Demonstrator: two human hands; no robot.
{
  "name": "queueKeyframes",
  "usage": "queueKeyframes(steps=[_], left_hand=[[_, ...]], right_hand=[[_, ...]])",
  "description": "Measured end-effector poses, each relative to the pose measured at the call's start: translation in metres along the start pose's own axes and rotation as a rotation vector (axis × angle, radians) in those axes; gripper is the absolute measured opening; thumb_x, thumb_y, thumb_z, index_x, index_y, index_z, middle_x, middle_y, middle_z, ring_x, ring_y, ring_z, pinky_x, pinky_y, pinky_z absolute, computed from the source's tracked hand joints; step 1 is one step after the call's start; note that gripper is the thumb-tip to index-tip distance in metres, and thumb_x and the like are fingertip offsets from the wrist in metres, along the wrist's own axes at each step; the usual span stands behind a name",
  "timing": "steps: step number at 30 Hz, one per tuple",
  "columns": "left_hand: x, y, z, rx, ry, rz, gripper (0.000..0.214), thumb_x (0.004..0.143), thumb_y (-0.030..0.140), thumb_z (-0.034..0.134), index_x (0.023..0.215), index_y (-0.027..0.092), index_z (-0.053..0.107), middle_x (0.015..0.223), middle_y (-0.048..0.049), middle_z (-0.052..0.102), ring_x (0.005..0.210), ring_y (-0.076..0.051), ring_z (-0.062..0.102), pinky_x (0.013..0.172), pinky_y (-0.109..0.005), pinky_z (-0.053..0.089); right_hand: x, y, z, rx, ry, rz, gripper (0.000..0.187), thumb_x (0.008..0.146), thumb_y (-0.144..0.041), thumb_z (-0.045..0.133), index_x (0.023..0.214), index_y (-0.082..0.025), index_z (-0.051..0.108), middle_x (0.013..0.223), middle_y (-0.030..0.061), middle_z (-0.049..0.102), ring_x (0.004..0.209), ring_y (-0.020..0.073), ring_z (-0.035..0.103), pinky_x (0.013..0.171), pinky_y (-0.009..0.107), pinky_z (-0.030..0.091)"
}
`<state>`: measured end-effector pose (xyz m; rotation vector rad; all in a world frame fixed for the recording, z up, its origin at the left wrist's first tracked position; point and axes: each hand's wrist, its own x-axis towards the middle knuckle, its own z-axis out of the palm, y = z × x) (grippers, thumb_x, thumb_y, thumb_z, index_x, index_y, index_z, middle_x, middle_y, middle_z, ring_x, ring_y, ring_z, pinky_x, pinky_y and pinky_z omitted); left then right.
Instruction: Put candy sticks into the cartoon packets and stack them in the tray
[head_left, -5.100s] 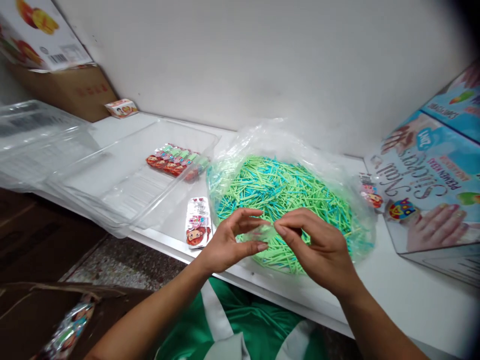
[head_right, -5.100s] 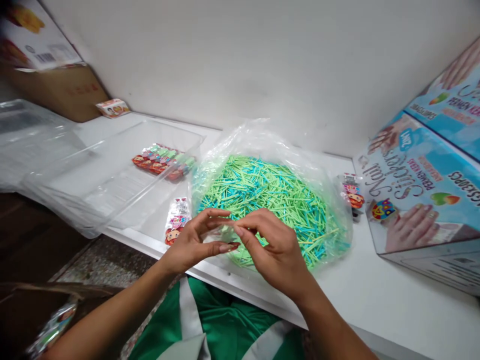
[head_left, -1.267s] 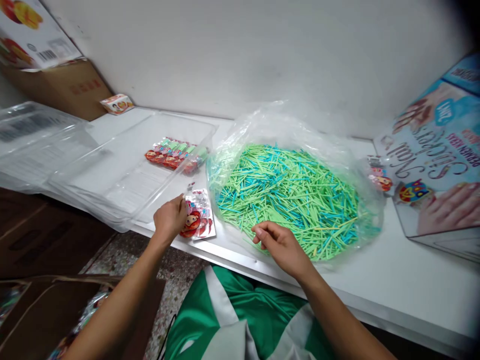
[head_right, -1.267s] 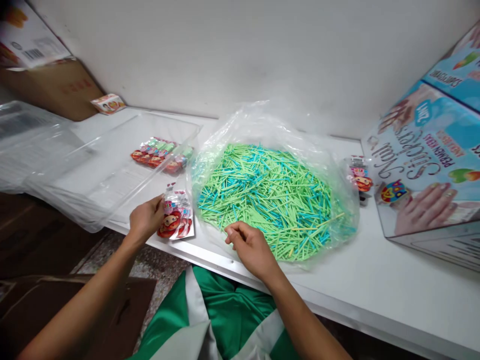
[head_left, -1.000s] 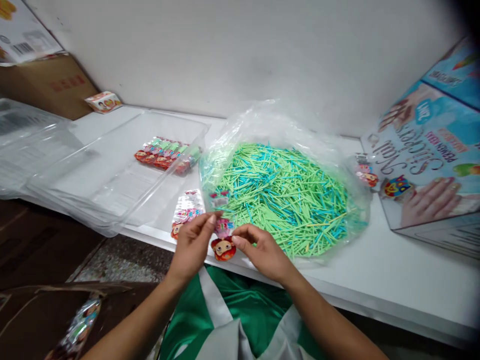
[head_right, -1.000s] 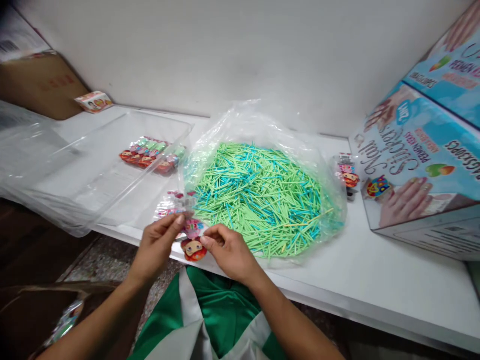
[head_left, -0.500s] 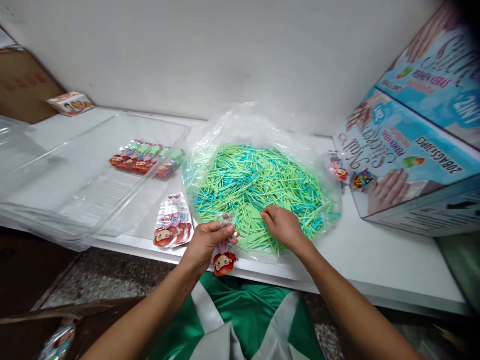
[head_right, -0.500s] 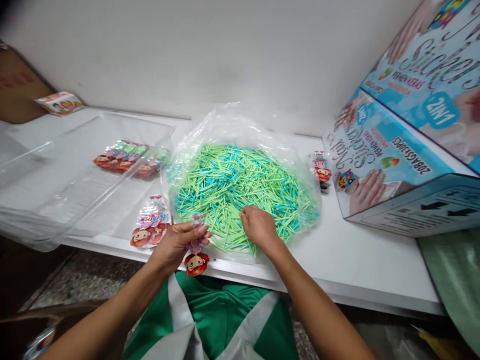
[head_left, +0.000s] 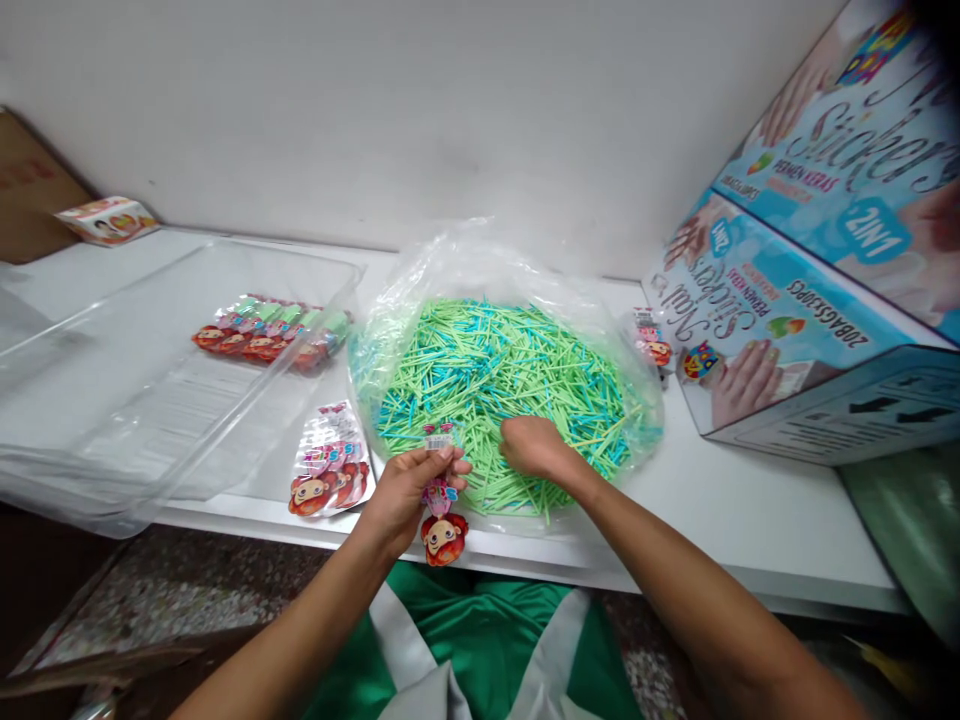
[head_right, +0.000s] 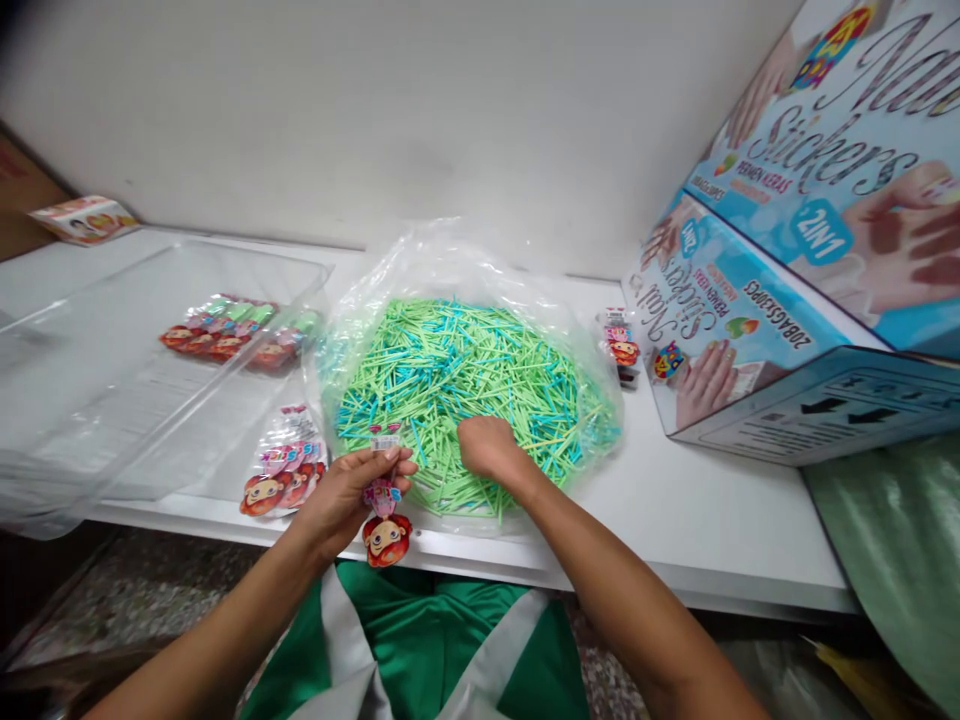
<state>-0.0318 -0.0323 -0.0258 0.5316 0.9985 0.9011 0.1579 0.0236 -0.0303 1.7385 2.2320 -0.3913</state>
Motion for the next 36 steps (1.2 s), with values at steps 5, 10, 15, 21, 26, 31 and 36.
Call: queueKeyframes(steps=[5,10,15,21,26,31,36], left_hand=[[0.001,0.016,-0.002,0.084,0.043,0.137,0.03,0.069,0.033,0.073,0.085,0.009,0.069,0.077,-0.0077,0.071,0.059,-0.009,0.061,0.06,-0.019,0.048],[0.015,0.038,0.003,0.203,0.118,0.374,0.033,0.069,0.038,0.073,0.087,0.011,0.068,0.076,-0.0067,0.07,0.06,-0.011,0.062,0.057,-0.021,0.048],[0.043,0.059,0.025,0.287,0.161,0.642,0.035,0.068,0.043,0.072,0.086,0.013,0.07,0.074,-0.0048,0.07,0.061,-0.011,0.062,0.061,-0.024,0.049],[0.079,0.05,0.065,0.477,0.094,0.86,0.026,0.079,0.039,0.061,0.086,0.016,0.072,0.076,-0.0039,0.07,0.072,-0.015,0.064,0.071,-0.028,0.05],[0.077,0.037,0.082,0.312,0.164,0.871,0.026,0.081,0.038,0.059,0.093,0.017,0.069,0.09,-0.006,0.07,0.083,-0.017,0.066,0.071,-0.027,0.051],[0.065,0.022,0.092,0.005,0.273,0.805,0.029,0.082,0.04,0.058,0.097,0.016,0.065,0.094,-0.0069,0.069,0.091,-0.017,0.065,0.068,-0.023,0.053],[0.066,0.006,0.094,-0.085,0.261,0.693,0.03,0.079,0.042,0.061,0.092,0.015,0.064,0.097,-0.0089,0.068,0.087,-0.016,0.065,0.062,-0.02,0.052]], right_hand=[[-0.009,0.021,-0.005,0.012,0.078,-0.04,0.033,0.092,-0.036,0.038,0.1,-0.013,0.06,0.097,0.0146,0.068,0.087,0.0242,0.064,0.069,0.029,0.039],[-0.015,0.026,-0.015,0.02,0.214,-0.048,0.036,0.096,-0.037,0.025,0.099,-0.014,0.052,0.092,0.0119,0.066,0.077,0.0214,0.062,0.063,0.028,0.035],[-0.019,0.017,-0.02,0.021,0.331,-0.104,0.029,0.096,-0.032,0.026,0.093,-0.015,0.049,0.087,0.01,0.062,0.076,0.0207,0.058,0.065,0.029,0.034],[-0.025,0.002,-0.026,0.038,0.4,-0.225,0.018,0.092,-0.02,0.032,0.088,-0.015,0.049,0.081,0.01,0.059,0.074,0.0219,0.054,0.069,0.033,0.035],[-0.025,0.003,-0.028,0.799,0.489,-0.295,0.016,0.092,-0.029,0.038,0.082,-0.02,0.046,0.071,0.0021,0.055,0.066,0.017,0.053,0.067,0.032,0.041],[-0.014,-0.025,-0.023,1.891,0.645,-0.243,0.025,0.09,-0.047,0.04,0.082,-0.023,0.045,0.075,-0.0013,0.055,0.073,0.015,0.059,0.071,0.032,0.048],[-0.014,-0.057,-0.004,2.076,0.625,-0.099,0.026,0.087,-0.048,0.048,0.088,-0.022,0.052,0.09,0.0018,0.063,0.088,0.0162,0.06,0.076,0.031,0.049]])
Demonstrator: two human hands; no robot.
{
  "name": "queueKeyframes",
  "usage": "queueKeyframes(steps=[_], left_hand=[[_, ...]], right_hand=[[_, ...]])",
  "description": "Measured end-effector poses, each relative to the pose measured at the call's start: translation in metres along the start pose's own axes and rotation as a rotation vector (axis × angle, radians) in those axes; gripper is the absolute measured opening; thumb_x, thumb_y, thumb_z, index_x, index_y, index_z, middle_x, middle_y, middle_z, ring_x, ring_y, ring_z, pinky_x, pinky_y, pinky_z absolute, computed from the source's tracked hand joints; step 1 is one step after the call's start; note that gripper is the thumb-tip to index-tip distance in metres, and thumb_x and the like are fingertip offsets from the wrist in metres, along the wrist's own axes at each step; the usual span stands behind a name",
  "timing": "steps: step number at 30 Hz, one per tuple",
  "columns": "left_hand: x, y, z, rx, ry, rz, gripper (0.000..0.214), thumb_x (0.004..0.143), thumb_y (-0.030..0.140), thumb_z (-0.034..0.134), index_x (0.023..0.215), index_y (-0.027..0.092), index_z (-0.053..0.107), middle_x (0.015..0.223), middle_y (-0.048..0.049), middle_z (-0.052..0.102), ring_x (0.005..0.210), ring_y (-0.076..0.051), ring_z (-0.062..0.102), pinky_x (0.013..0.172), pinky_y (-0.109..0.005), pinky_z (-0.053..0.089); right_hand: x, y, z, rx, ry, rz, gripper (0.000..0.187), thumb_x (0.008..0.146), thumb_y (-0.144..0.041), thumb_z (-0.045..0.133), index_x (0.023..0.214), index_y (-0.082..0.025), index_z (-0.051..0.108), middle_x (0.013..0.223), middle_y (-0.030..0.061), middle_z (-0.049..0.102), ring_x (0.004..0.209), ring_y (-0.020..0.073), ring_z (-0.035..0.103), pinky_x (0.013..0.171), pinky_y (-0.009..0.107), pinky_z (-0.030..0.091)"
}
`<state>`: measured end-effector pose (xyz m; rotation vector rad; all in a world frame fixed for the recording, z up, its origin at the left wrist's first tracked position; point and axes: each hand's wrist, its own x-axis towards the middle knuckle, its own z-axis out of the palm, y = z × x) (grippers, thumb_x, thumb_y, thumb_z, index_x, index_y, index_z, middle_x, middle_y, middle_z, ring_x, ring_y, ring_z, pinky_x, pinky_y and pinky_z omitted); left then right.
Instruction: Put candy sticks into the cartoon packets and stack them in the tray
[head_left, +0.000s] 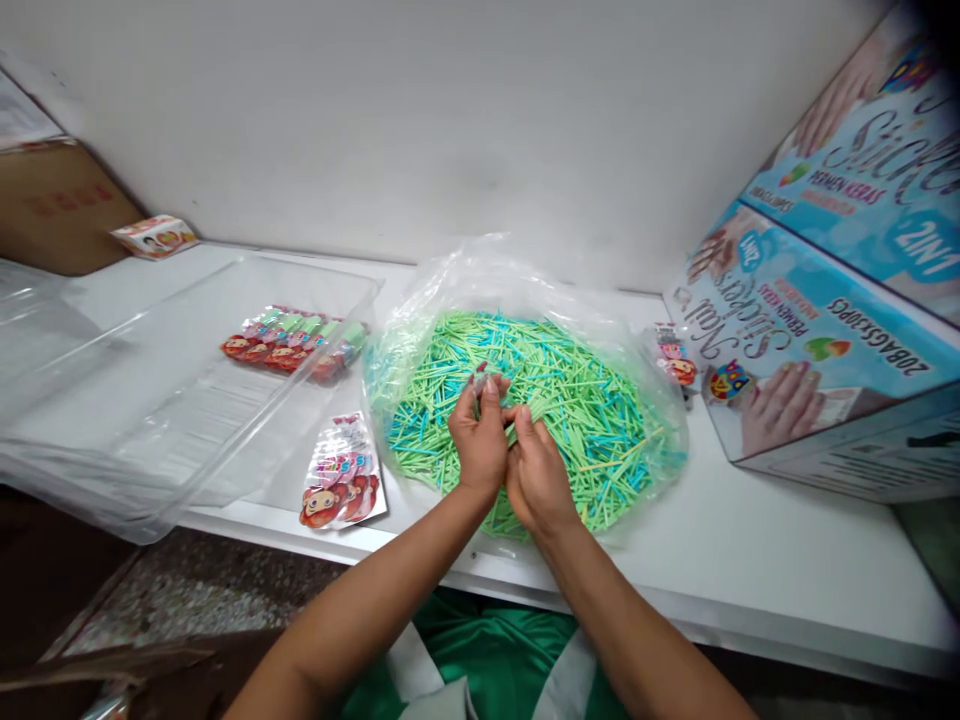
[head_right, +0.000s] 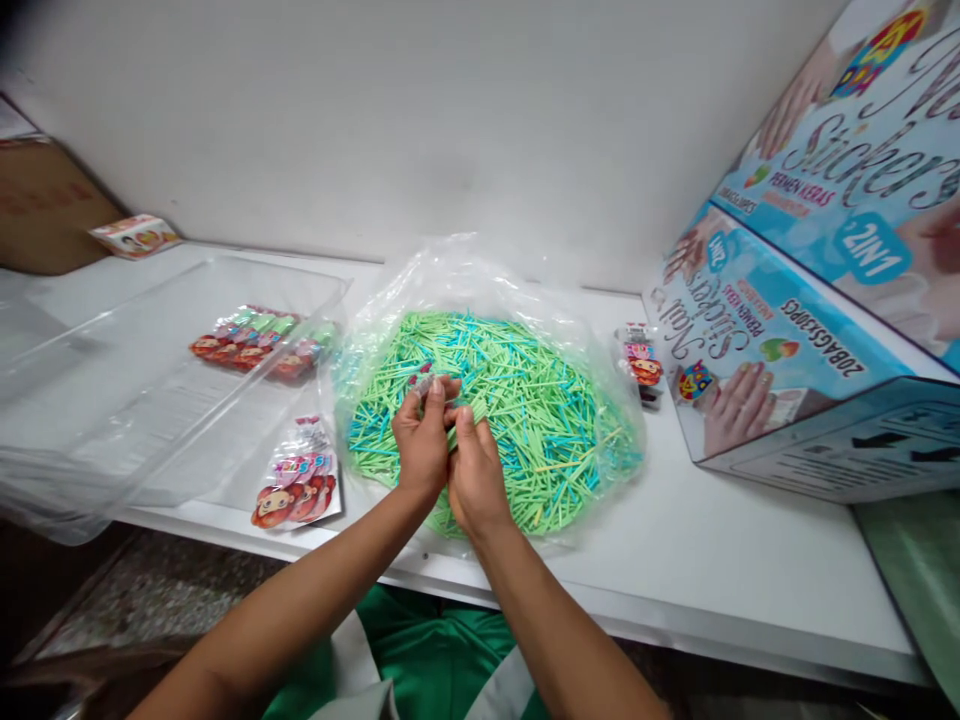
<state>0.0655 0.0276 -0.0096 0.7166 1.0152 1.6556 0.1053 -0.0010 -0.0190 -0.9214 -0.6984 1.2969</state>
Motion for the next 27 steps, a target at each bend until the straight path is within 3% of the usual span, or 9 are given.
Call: queueKeyframes(steps=[2,4,7,11,19,27], left_hand=[[0.001,0.002,-0.008,0.005,-0.071,-0.099,0.033,0.076,0.043,0.064,0.092,0.014,0.064,0.09,-0.0085,0.07,0.07,-0.013,0.066,0.056,-0.02,0.051],[0.004,0.008,-0.021,0.026,-0.176,-0.197,0.037,0.073,0.043,0.067,0.094,0.014,0.062,0.083,-0.007,0.07,0.057,-0.011,0.063,0.05,-0.02,0.048],[0.006,0.019,-0.04,0.12,-0.281,-0.275,0.037,0.07,0.042,0.071,0.093,0.015,0.059,0.079,-0.0054,0.07,0.057,-0.012,0.063,0.049,-0.019,0.046],[0.004,0.026,-0.057,0.224,-0.317,-0.31,0.034,0.072,0.041,0.069,0.089,0.013,0.062,0.077,-0.0064,0.07,0.061,-0.012,0.064,0.055,-0.02,0.047],[-0.004,0.029,-0.067,0.238,-0.409,-0.359,0.029,0.064,0.037,0.076,0.079,0.012,0.071,0.074,-0.0058,0.07,0.064,-0.013,0.064,0.067,-0.027,0.05],[-0.004,0.026,-0.072,0.344,-0.433,-0.307,0.023,0.064,0.034,0.076,0.073,0.014,0.069,0.062,-0.0005,0.063,0.053,-0.01,0.055,0.052,-0.022,0.041]], right_hand=[[-0.004,-0.005,-0.008,-0.187,-0.049,-0.022,0.029,0.088,-0.049,0.046,0.09,-0.022,0.053,0.093,0.0025,0.063,0.085,0.0152,0.06,0.073,0.029,0.048],[-0.004,-0.018,-0.021,-0.445,-0.191,-0.03,0.032,0.09,-0.05,0.041,0.086,-0.021,0.051,0.085,0.0022,0.062,0.073,0.0139,0.058,0.065,0.027,0.047],[0.0,-0.04,-0.04,-0.866,-0.393,-0.105,0.028,0.093,-0.047,0.036,0.083,-0.022,0.044,0.07,-0.0023,0.055,0.057,0.012,0.051,0.056,0.026,0.041],[0.007,-0.052,-0.05,-1.307,-0.437,-0.286,0.021,0.095,-0.037,0.033,0.08,-0.023,0.036,0.062,-0.0038,0.046,0.054,0.0139,0.047,0.053,0.026,0.032],[0.007,-0.074,-0.045,-1.564,-0.646,-0.352,0.019,0.096,-0.034,0.03,0.083,-0.023,0.037,0.07,-0.0001,0.05,0.06,0.016,0.05,0.058,0.027,0.034],[0.007,-0.091,-0.039,-1.609,-0.776,-0.279,0.021,0.096,-0.036,0.032,0.081,-0.022,0.037,0.067,-0.0013,0.049,0.058,0.0141,0.047,0.054,0.025,0.03]])
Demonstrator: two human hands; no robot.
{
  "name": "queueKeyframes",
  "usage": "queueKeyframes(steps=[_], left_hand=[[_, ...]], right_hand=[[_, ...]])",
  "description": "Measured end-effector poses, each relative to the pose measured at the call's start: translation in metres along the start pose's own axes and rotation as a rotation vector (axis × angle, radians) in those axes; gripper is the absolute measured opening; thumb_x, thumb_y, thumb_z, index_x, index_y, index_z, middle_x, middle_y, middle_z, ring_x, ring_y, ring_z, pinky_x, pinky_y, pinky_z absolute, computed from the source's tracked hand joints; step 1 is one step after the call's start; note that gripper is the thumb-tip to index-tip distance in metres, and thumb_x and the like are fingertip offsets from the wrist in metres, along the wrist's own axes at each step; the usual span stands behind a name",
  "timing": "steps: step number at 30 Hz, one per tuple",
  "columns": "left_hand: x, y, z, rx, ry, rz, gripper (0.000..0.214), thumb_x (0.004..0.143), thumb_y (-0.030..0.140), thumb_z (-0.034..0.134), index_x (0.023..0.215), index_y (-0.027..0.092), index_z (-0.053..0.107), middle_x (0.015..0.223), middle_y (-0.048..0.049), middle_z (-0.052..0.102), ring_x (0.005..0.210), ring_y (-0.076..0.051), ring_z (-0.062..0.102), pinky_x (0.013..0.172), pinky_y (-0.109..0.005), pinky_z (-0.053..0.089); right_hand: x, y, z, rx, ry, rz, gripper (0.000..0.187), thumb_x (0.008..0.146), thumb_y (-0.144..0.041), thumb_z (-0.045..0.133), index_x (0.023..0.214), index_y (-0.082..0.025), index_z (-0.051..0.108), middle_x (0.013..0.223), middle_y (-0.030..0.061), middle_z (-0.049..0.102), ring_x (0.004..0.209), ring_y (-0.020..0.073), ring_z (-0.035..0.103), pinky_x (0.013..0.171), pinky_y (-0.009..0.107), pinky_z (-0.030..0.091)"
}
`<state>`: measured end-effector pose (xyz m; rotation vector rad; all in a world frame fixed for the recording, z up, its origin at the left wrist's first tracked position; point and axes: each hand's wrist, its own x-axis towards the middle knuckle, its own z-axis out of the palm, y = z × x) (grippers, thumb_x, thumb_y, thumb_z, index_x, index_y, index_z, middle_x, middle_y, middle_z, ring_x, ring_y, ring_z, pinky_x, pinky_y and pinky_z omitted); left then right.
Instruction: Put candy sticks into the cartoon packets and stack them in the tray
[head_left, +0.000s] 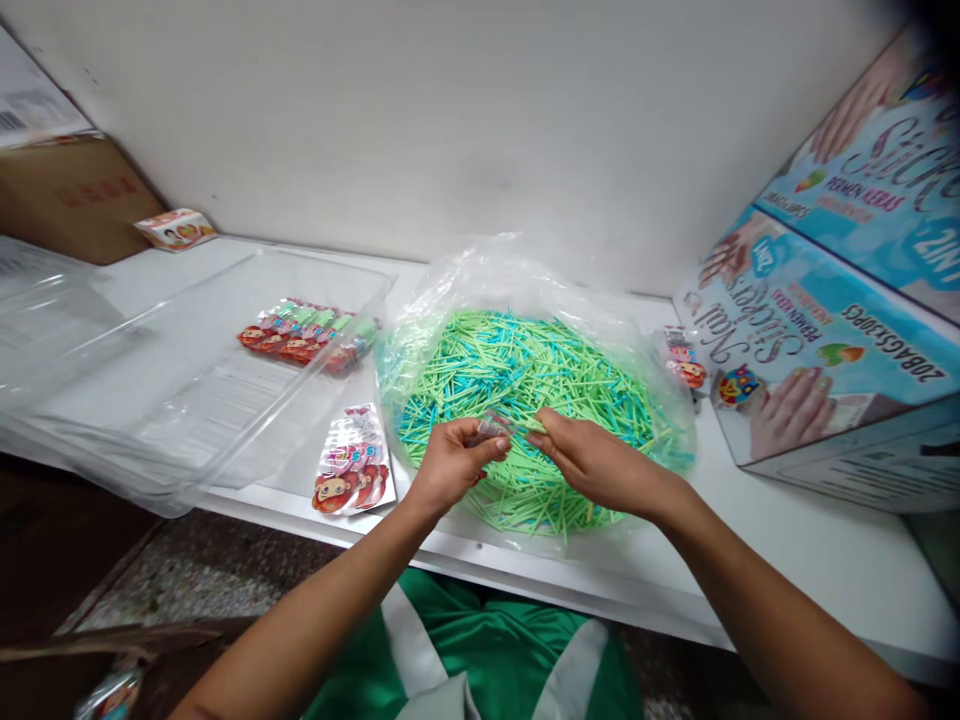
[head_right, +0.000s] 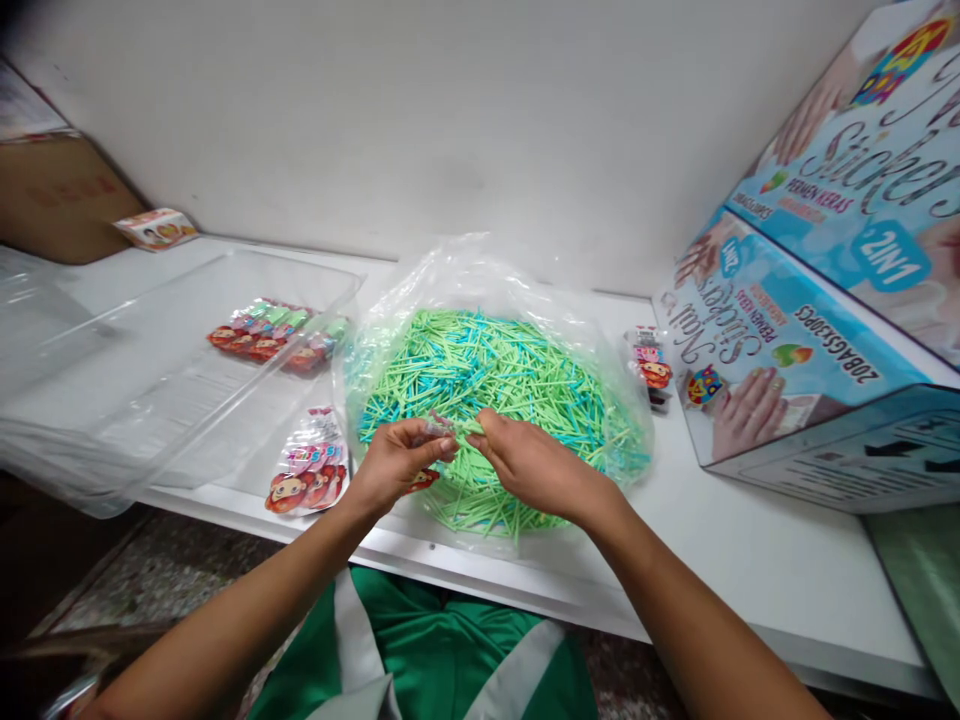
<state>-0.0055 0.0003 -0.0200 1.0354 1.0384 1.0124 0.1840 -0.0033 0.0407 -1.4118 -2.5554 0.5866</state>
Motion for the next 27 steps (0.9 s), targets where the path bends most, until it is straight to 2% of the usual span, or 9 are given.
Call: queueKeyframes(steps=[2,5,10,14,16,18,21,24,27], left_hand=[[-0.001,-0.001,0.0,0.108,0.016,0.073,0.021,0.067,0.035,0.073,0.07,0.014,0.068,0.057,0.0011,0.059,0.05,-0.009,0.05,0.049,-0.021,0.037],[-0.004,-0.001,-0.002,0.314,0.04,0.244,0.021,0.074,0.036,0.066,0.07,0.015,0.068,0.06,0.0005,0.059,0.055,-0.011,0.05,0.054,-0.022,0.036],[-0.008,0.001,-0.008,0.758,0.06,0.474,0.022,0.085,0.035,0.052,0.083,0.02,0.068,0.076,-0.004,0.068,0.072,-0.017,0.06,0.068,-0.027,0.041],[-0.01,0.002,-0.011,1.056,0.015,0.621,0.023,0.088,0.028,0.045,0.095,0.02,0.066,0.087,-0.008,0.07,0.084,-0.021,0.062,0.075,-0.031,0.041],[-0.011,0.004,-0.01,1.158,-0.037,0.629,0.025,0.089,0.025,0.042,0.099,0.02,0.064,0.088,-0.0087,0.069,0.084,-0.021,0.062,0.074,-0.032,0.041],[-0.015,0.007,-0.006,1.225,-0.118,0.61,0.027,0.09,0.023,0.038,0.105,0.02,0.061,0.09,-0.0091,0.068,0.085,-0.021,0.062,0.073,-0.031,0.04],[-0.021,0.015,0.0,1.23,-0.243,0.525,0.026,0.09,0.025,0.038,0.108,0.019,0.055,0.089,-0.0092,0.067,0.083,-0.022,0.062,0.068,-0.03,0.039],[-0.026,0.02,0.004,1.083,-0.324,0.382,0.025,0.089,0.033,0.04,0.107,0.02,0.053,0.075,-0.0056,0.065,0.069,-0.02,0.061,0.06,-0.027,0.036],[-0.026,0.019,0.006,0.834,-0.352,0.256,0.023,0.091,0.036,0.038,0.094,0.02,0.054,0.068,-0.0027,0.062,0.058,-0.016,0.057,0.056,-0.025,0.036]], right_hand=[[0.0,-0.001,-0.002,-0.017,-0.021,-0.009,0.021,0.096,-0.037,0.033,0.082,-0.022,0.038,0.067,-0.001,0.05,0.057,0.0138,0.047,0.053,0.025,0.029],[0.0,-0.002,-0.007,-0.054,-0.062,-0.033,0.02,0.095,-0.036,0.034,0.083,-0.021,0.041,0.067,-0.0004,0.051,0.056,0.0137,0.046,0.052,0.025,0.029],[0.001,-0.004,-0.011,-0.128,-0.149,-0.062,0.021,0.095,-0.036,0.036,0.085,-0.021,0.046,0.069,0.0023,0.057,0.059,0.0157,0.051,0.054,0.026,0.03],[0.001,-0.007,-0.007,-0.214,-0.16,-0.026,0.014,0.092,-0.029,0.042,0.093,-0.019,0.051,0.076,0.0079,0.065,0.064,0.0203,0.059,0.054,0.028,0.032],[0.001,-0.009,-0.004,-0.217,-0.15,-0.004,0.024,0.088,-0.02,0.045,0.111,-0.017,0.051,0.083,0.0106,0.068,0.07,0.0228,0.062,0.056,0.028,0.035],[0.001,-0.011,-0.001,-0.244,-0.173,0.003,0.048,0.082,-0.009,0.045,0.129,-0.016,0.042,0.091,0.0121,0.07,0.075,0.0242,0.064,0.058,0.029,0.038],[0.003,-0.015,0.002,-0.319,-0.238,0.009,0.069,0.073,-0.001,0.044,0.14,-0.014,0.032,0.092,0.0135,0.07,0.073,0.0244,0.065,0.055,0.029,0.039],[0.007,-0.016,0.001,-0.314,-0.273,-0.015,0.071,0.073,-0.001,0.047,0.141,-0.011,0.032,0.091,0.0145,0.07,0.071,0.0247,0.065,0.054,0.029,0.039],[0.01,-0.01,-0.007,-0.183,-0.273,-0.072,0.063,0.077,-0.011,0.055,0.138,-0.014,0.038,0.092,0.0128,0.07,0.078,0.0248,0.065,0.058,0.028,0.041]])
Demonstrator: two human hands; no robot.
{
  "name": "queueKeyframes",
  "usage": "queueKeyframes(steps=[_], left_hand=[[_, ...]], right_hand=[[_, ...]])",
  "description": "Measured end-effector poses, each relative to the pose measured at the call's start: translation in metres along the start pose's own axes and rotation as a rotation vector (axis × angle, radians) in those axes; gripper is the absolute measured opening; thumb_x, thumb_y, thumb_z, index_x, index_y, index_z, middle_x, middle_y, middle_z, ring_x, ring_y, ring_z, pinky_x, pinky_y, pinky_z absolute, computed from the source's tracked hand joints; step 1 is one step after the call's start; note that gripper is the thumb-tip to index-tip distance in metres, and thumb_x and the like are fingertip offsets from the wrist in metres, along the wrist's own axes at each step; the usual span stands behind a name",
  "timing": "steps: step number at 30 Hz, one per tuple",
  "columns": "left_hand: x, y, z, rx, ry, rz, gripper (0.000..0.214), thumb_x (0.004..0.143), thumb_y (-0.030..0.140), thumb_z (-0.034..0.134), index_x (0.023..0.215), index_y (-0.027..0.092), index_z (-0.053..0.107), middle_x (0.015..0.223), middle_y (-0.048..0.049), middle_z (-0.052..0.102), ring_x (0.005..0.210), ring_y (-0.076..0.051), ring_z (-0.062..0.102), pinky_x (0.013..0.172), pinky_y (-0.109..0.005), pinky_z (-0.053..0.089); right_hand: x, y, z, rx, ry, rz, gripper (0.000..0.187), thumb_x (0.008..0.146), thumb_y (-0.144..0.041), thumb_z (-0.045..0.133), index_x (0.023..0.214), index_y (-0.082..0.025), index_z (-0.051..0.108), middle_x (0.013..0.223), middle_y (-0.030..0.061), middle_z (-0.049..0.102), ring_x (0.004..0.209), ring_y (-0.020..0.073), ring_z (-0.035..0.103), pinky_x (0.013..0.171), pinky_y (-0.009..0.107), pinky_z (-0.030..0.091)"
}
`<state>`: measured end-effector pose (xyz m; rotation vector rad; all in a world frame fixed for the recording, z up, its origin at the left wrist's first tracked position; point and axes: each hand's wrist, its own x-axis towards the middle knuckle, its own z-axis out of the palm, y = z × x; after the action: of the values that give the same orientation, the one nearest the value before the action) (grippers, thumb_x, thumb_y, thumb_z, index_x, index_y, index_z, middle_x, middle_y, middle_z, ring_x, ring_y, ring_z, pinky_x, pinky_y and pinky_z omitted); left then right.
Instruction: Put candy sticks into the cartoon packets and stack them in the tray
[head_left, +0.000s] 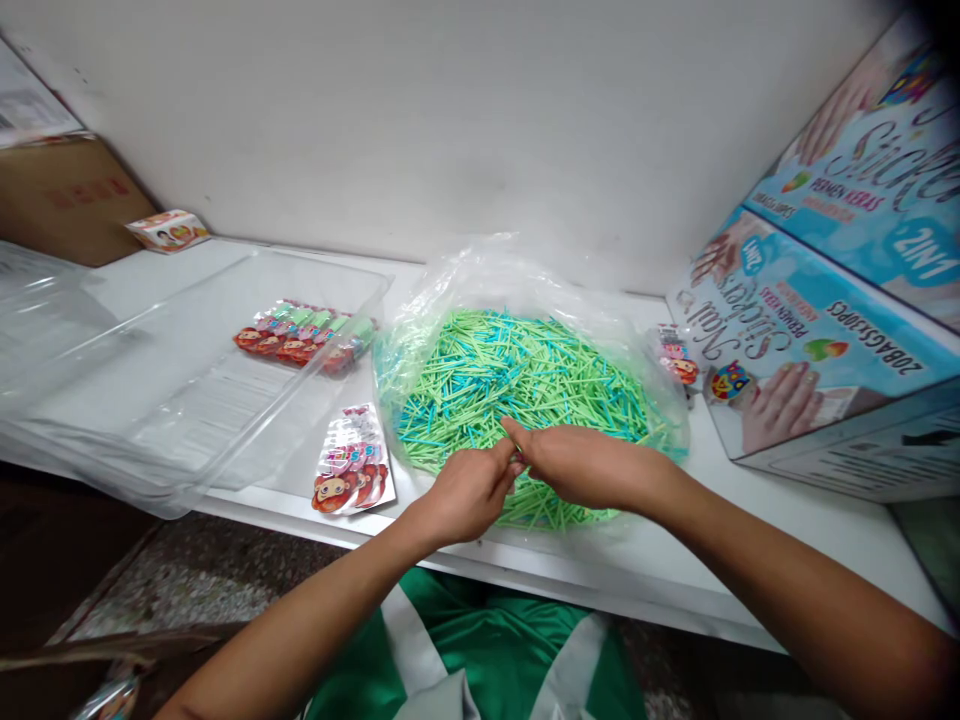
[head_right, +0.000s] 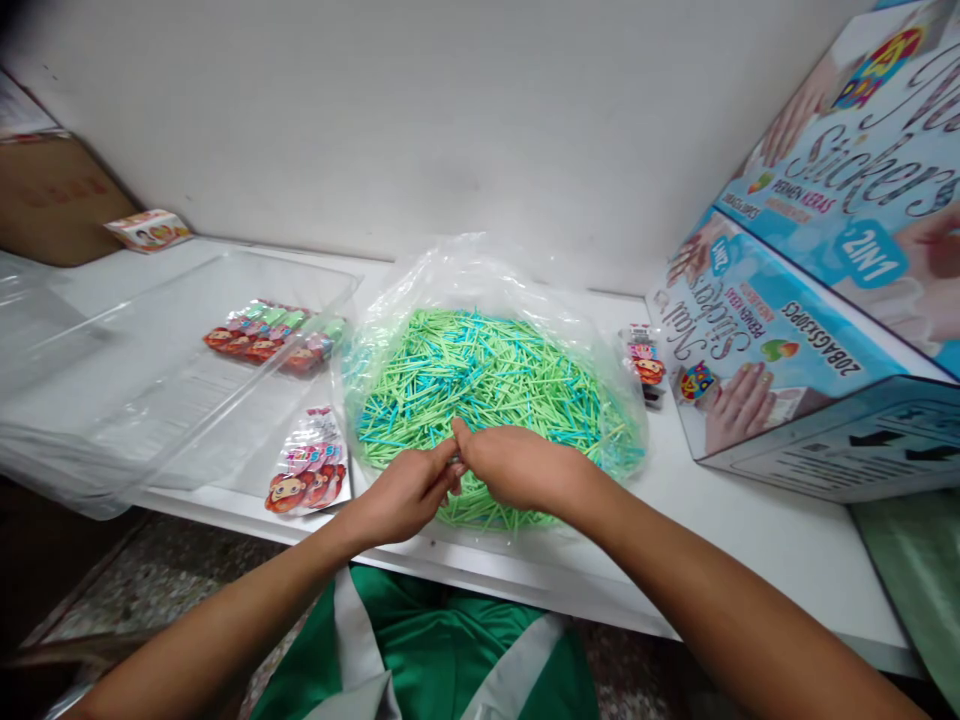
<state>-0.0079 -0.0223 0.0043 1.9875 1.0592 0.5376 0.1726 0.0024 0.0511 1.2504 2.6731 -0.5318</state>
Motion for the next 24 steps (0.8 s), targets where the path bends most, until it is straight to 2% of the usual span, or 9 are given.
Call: queueKeyframes(steps=[2,5,8,11,13,15,19,21,24], left_hand=[[0.001,-0.001,0.003,-0.244,0.002,-0.051,0.026,0.091,0.04,0.038,0.083,0.02,0.051,0.065,-0.0014,0.059,0.053,-0.013,0.054,0.054,-0.023,0.037],[0.001,-0.004,0.009,-0.616,-0.064,-0.163,0.034,0.086,0.051,0.042,0.079,0.019,0.048,0.063,0.001,0.056,0.044,-0.008,0.046,0.043,-0.019,0.034],[0.001,-0.006,0.017,-0.805,-0.186,-0.261,0.04,0.081,0.057,0.049,0.08,0.017,0.047,0.067,-0.0002,0.059,0.04,-0.006,0.045,0.037,-0.017,0.029],[-0.001,-0.008,0.028,-0.932,-0.22,-0.274,0.04,0.077,0.056,0.055,0.083,0.016,0.048,0.071,-0.0024,0.062,0.047,-0.008,0.052,0.043,-0.018,0.036],[-0.001,-0.009,0.035,-1.006,-0.188,-0.274,0.039,0.076,0.053,0.06,0.085,0.016,0.049,0.071,-0.0021,0.062,0.05,-0.008,0.053,0.047,-0.019,0.038],[-0.002,-0.011,0.039,-1.051,-0.11,-0.294,0.037,0.076,0.051,0.06,0.083,0.016,0.049,0.07,-0.0004,0.059,0.049,-0.007,0.048,0.045,-0.019,0.035],[-0.004,-0.011,0.035,-1.081,0.057,-0.309,0.033,0.081,0.048,0.054,0.081,0.017,0.047,0.067,0.0032,0.051,0.044,-0.003,0.036,0.04,-0.017,0.022],[-0.006,-0.01,0.031,-1.066,0.094,-0.294,0.032,0.082,0.047,0.054,0.079,0.016,0.046,0.065,0.0041,0.049,0.044,-0.003,0.034,0.04,-0.017,0.02],[-0.006,-0.009,0.028,-1.017,0.124,-0.274,0.031,0.084,0.045,0.052,0.077,0.016,0.046,0.063,0.0048,0.047,0.044,-0.003,0.033,0.041,-0.018,0.019]], right_hand=[[-0.001,0.007,-0.006,0.133,0.025,-0.065,0.056,0.08,-0.026,0.06,0.133,-0.018,0.044,0.094,0.0095,0.07,0.082,0.0228,0.064,0.062,0.027,0.041],[0.0,0.011,-0.006,0.274,0.117,-0.082,0.035,0.09,-0.043,0.045,0.116,-0.022,0.057,0.085,0.0034,0.068,0.075,0.0169,0.061,0.063,0.024,0.04],[0.01,0.005,0.01,0.27,0.303,0.051,0.041,0.096,-0.045,0.028,0.086,-0.019,0.059,0.07,0.0011,0.061,0.062,0.0137,0.055,0.06,0.024,0.036],[0.024,-0.005,0.028,0.249,0.409,0.135,0.044,0.096,-0.048,0.025,0.079,-0.02,0.055,0.063,-0.0005,0.055,0.056,0.0126,0.049,0.058,0.024,0.034],[0.031,-0.009,0.033,0.285,0.436,0.132,0.043,0.096,-0.048,0.026,0.082,-0.02,0.056,0.064,-0.0005,0.055,0.057,0.013,0.05,0.059,0.025,0.035],[0.032,-0.009,0.034,0.412,0.471,0.144,0.042,0.095,-0.05,0.028,0.092,-0.02,0.057,0.07,0.0005,0.059,0.063,0.0139,0.054,0.063,0.026,0.038],[0.021,-0.001,0.034,0.886,0.514,0.242,0.042,0.092,-0.051,0.032,0.103,-0.019,0.058,0.09,0.0034,0.063,0.064,0.0122,0.058,0.06,0.026,0.042],[0.013,0.003,0.037,1.042,0.455,0.239,0.036,0.088,-0.048,0.044,0.099,-0.017,0.06,0.087,0.0033,0.064,0.06,0.0115,0.057,0.056,0.025,0.042],[0.006,0.005,0.044,1.119,0.421,0.201,0.025,0.081,-0.039,0.057,0.091,-0.016,0.063,0.075,0.0007,0.063,0.061,0.0114,0.056,0.058,0.025,0.042]])
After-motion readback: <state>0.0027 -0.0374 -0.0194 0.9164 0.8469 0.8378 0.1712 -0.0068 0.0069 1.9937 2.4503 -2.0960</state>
